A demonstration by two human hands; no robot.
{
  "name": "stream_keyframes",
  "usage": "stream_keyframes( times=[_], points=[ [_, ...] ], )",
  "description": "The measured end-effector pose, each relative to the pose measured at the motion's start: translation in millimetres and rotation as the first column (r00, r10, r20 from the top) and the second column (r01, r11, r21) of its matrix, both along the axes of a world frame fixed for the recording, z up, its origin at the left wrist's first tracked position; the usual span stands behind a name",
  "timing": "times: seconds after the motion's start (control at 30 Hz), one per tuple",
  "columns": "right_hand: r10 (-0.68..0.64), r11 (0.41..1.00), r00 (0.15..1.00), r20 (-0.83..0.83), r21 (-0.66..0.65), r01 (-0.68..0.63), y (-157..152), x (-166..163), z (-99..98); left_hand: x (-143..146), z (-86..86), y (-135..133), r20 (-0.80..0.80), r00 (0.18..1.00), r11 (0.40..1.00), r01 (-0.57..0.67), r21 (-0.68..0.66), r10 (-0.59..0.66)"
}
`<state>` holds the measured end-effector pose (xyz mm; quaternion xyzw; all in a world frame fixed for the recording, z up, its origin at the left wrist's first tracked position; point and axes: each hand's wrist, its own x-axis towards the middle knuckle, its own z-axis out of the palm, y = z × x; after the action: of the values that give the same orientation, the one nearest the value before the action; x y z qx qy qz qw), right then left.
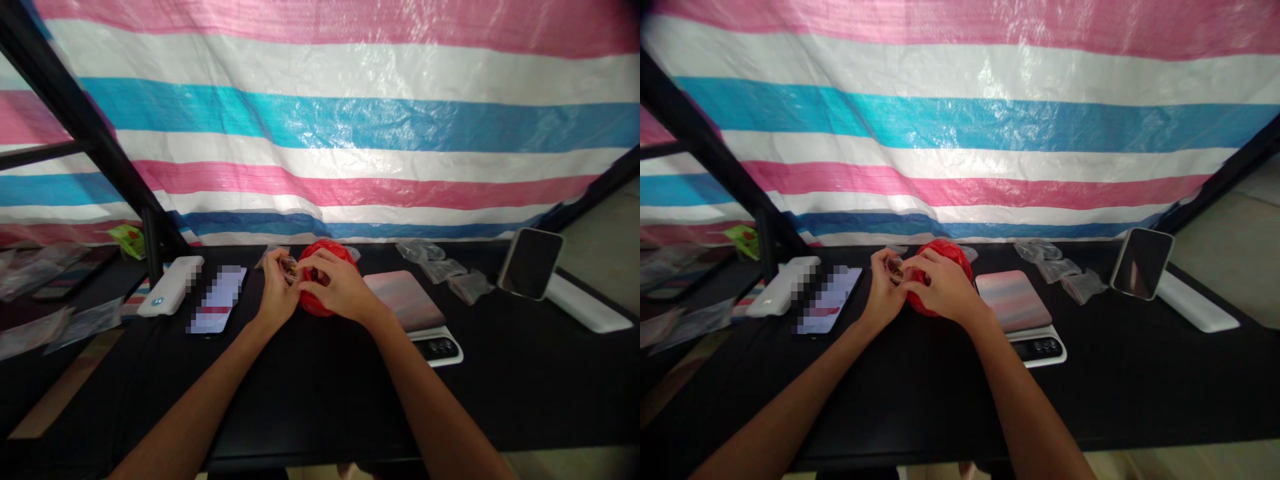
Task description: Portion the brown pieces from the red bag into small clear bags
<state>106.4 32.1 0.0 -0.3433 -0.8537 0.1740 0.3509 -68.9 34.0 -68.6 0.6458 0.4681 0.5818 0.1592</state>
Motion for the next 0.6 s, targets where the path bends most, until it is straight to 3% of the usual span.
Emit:
stream_keyframes(
  times=[0.1, 0.23, 0.4, 0.6],
  points=[
    [0.006, 1.000, 0.999, 0.034, 0.021, -0.007, -2.4, -4.6, 0.9, 0.2, -2.0, -0.6, 0.008, 0.999, 0.999, 0.051, -0.009, -0.051],
    [-0.156, 0.987, 0.988, -0.008, 0.022, 0.156, 1.5, 0.8, 0.3, 0.3, 6.5, -0.5, -0.035, 0.999, 0.999, -0.006, -0.051, 0.004],
    [-0.319, 0.945, 0.943, -0.095, 0.038, 0.324, 8.2, 14.9, 3.6, -2.8, 17.1, -0.1, -0.290, 0.957, 1.000, -0.002, -0.023, -0.005],
    [-0.477, 0.875, 0.867, -0.145, 0.018, 0.484, 15.6, 23.0, 1.6, -5.5, 14.4, -0.2, -0.499, 0.866, 1.000, -0.022, 0.000, 0.019]
  ],
)
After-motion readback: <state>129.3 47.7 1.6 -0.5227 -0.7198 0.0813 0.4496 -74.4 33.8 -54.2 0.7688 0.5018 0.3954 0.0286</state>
